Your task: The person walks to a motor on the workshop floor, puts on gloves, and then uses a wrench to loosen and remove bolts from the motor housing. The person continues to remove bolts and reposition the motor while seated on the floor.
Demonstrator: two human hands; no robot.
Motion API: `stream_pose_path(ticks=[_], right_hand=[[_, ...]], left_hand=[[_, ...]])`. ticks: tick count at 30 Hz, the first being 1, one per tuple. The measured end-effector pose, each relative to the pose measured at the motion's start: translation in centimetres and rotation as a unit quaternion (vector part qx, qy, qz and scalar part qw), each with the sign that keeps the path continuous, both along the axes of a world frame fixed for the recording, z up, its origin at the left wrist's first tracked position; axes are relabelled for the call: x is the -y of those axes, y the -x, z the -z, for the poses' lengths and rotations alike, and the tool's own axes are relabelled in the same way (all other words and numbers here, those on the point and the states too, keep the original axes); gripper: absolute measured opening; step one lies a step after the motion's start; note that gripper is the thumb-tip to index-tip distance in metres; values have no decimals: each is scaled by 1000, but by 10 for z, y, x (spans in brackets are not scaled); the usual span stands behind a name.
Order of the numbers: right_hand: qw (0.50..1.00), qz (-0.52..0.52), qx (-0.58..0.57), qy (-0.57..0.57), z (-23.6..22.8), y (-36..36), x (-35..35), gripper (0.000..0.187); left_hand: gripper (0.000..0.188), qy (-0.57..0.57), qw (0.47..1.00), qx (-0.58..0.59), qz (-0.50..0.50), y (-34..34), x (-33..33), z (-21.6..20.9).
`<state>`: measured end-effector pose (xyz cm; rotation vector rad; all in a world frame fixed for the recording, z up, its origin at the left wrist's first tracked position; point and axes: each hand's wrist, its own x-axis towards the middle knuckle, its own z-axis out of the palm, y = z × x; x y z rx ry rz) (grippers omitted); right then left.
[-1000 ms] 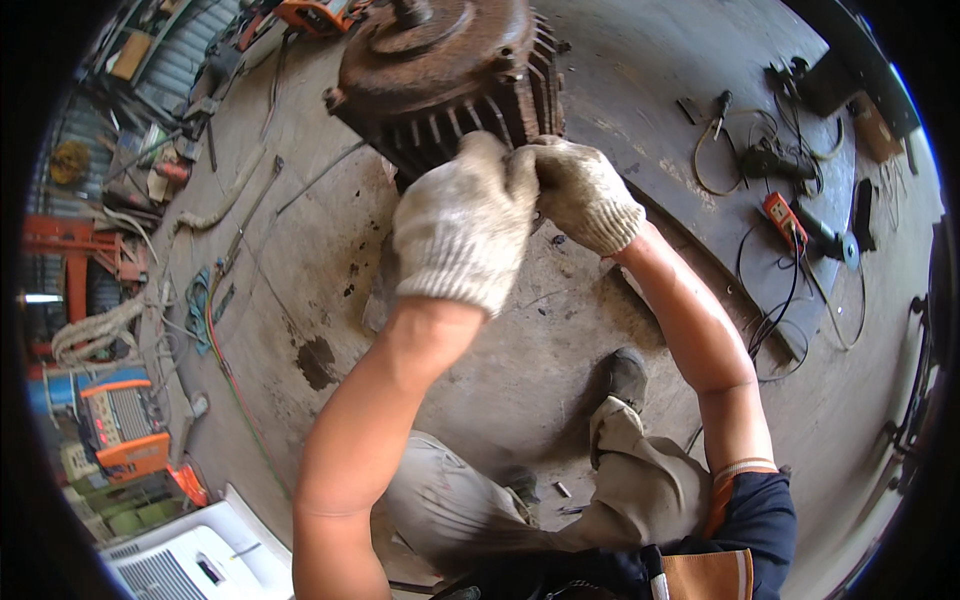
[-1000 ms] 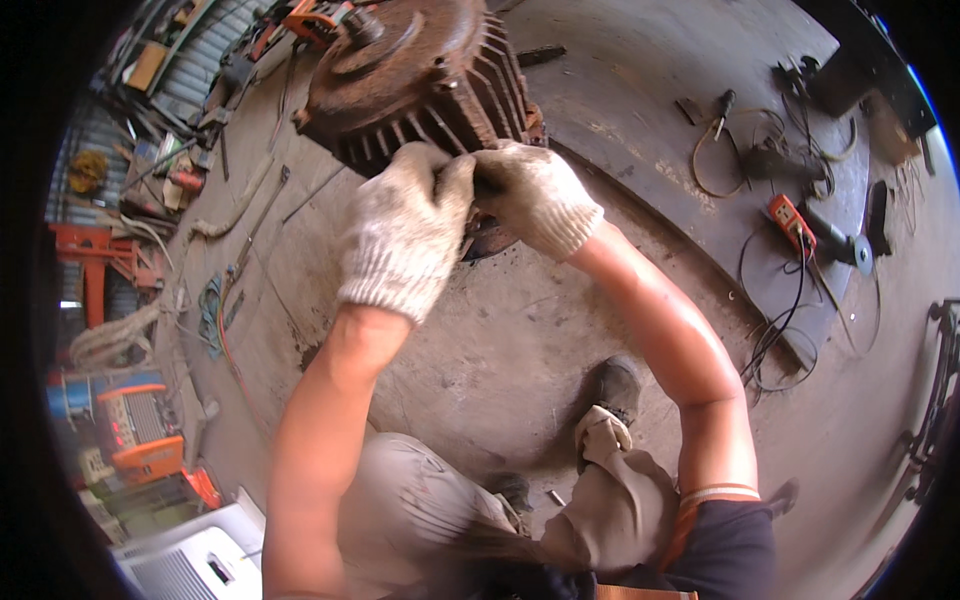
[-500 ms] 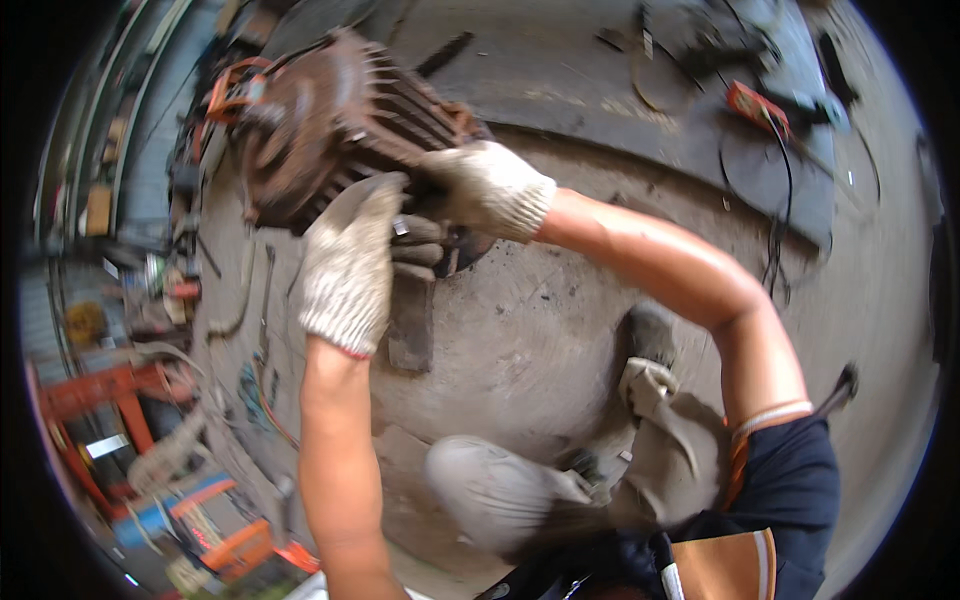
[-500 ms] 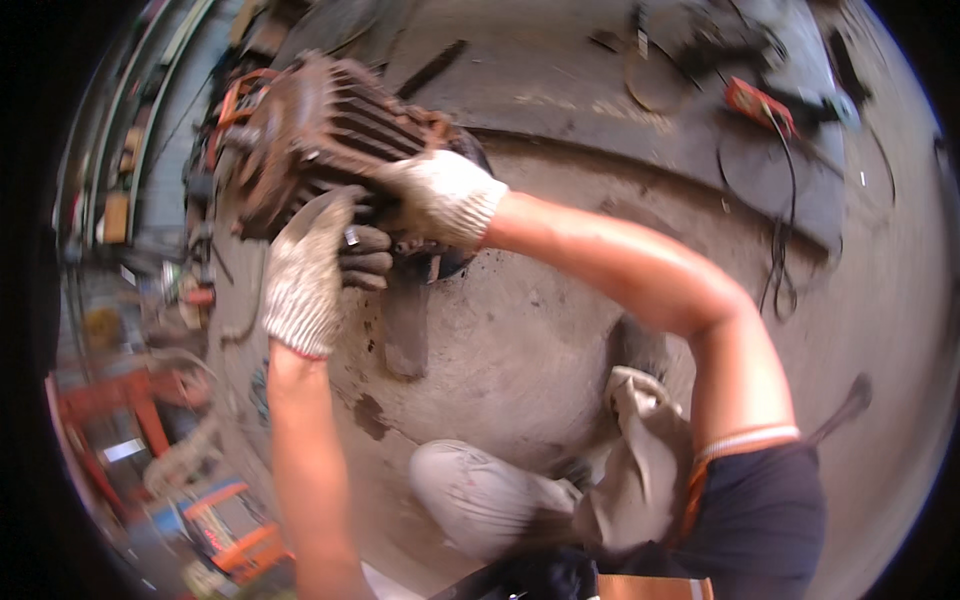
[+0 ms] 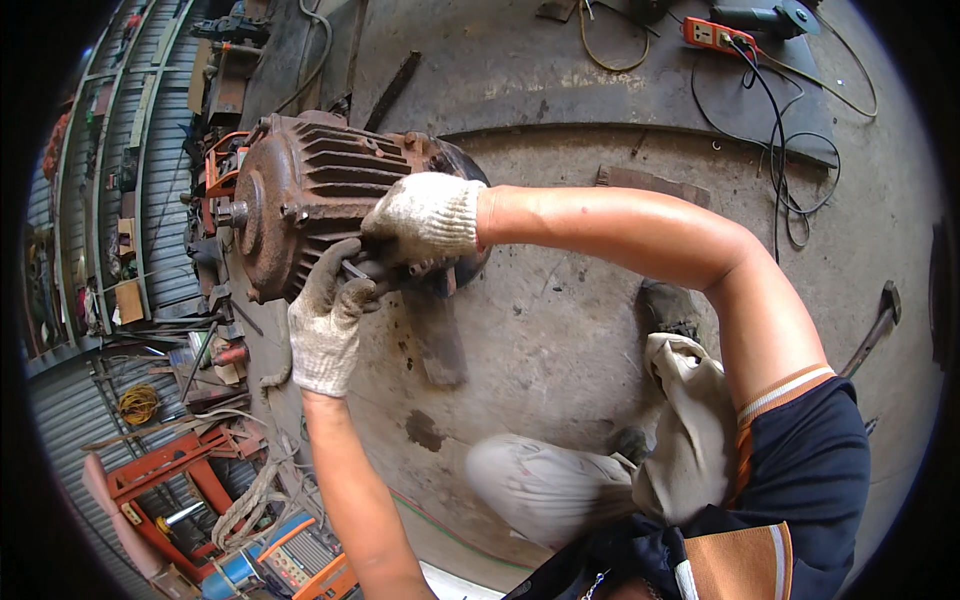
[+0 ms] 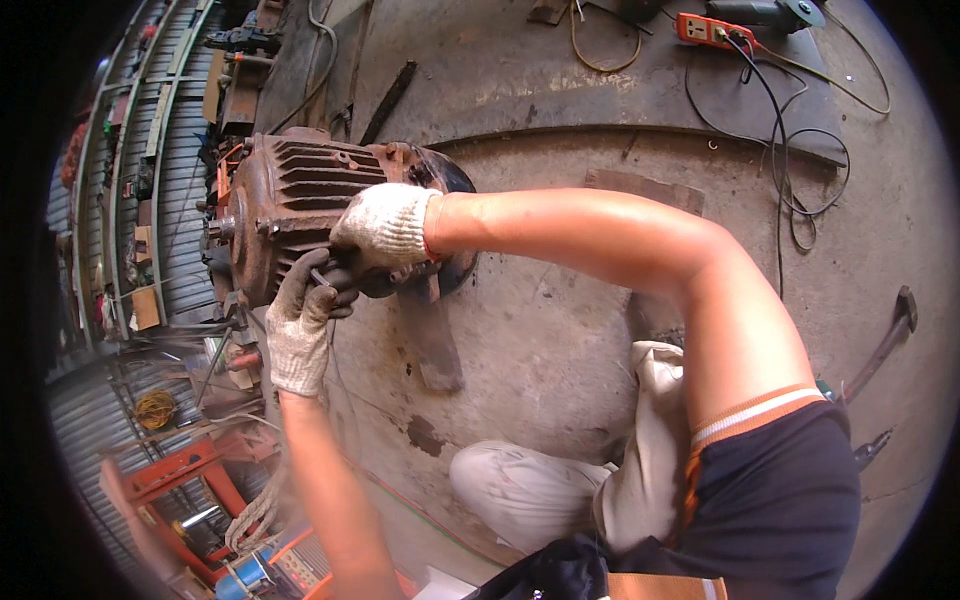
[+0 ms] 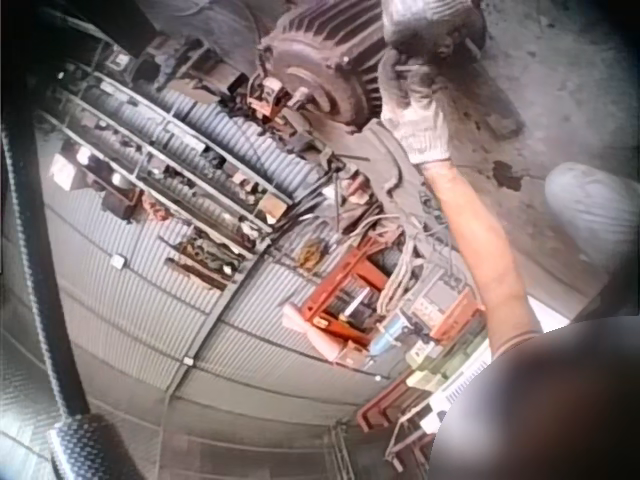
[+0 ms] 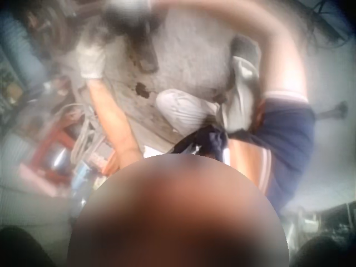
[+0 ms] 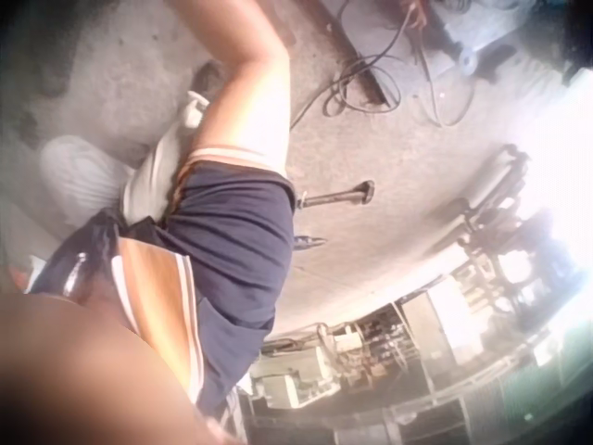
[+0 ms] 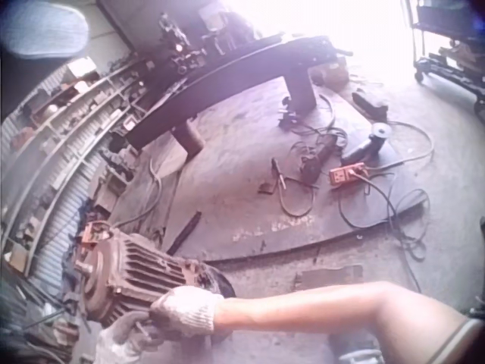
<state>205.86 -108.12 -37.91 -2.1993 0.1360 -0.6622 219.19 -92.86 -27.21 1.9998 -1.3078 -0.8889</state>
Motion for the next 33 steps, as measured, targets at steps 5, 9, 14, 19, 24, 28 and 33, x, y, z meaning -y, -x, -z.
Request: stream_pose_path(ticks=[5, 9, 14, 19, 24, 28, 33], right_hand=[[999, 30, -9, 18, 9, 0, -13, 33], [994, 58, 60, 65, 22, -4, -22, 33], [993, 96, 57, 46, 30, -2, -33, 29], [996, 65, 69, 2, 31, 1, -32, 23], [995, 21, 93, 19, 29, -3, -21, 23], [995, 25, 88, 30, 29, -2, -22, 20], [993, 40, 88, 65, 26, 2, -26, 17]], left_hand=[[34, 203, 893, 402, -9, 11, 7, 27], [46, 72, 913, 346, -204, 33, 19, 27], [49, 101, 936, 34, -335, 52, 29, 22], [45, 118, 923, -12, -366, 60, 27, 24], [40, 29, 942, 123, -311, 55, 24, 11], [35, 70, 940, -30, -332, 56, 24, 11], [28, 55, 940, -36, -334, 59, 21, 8]])
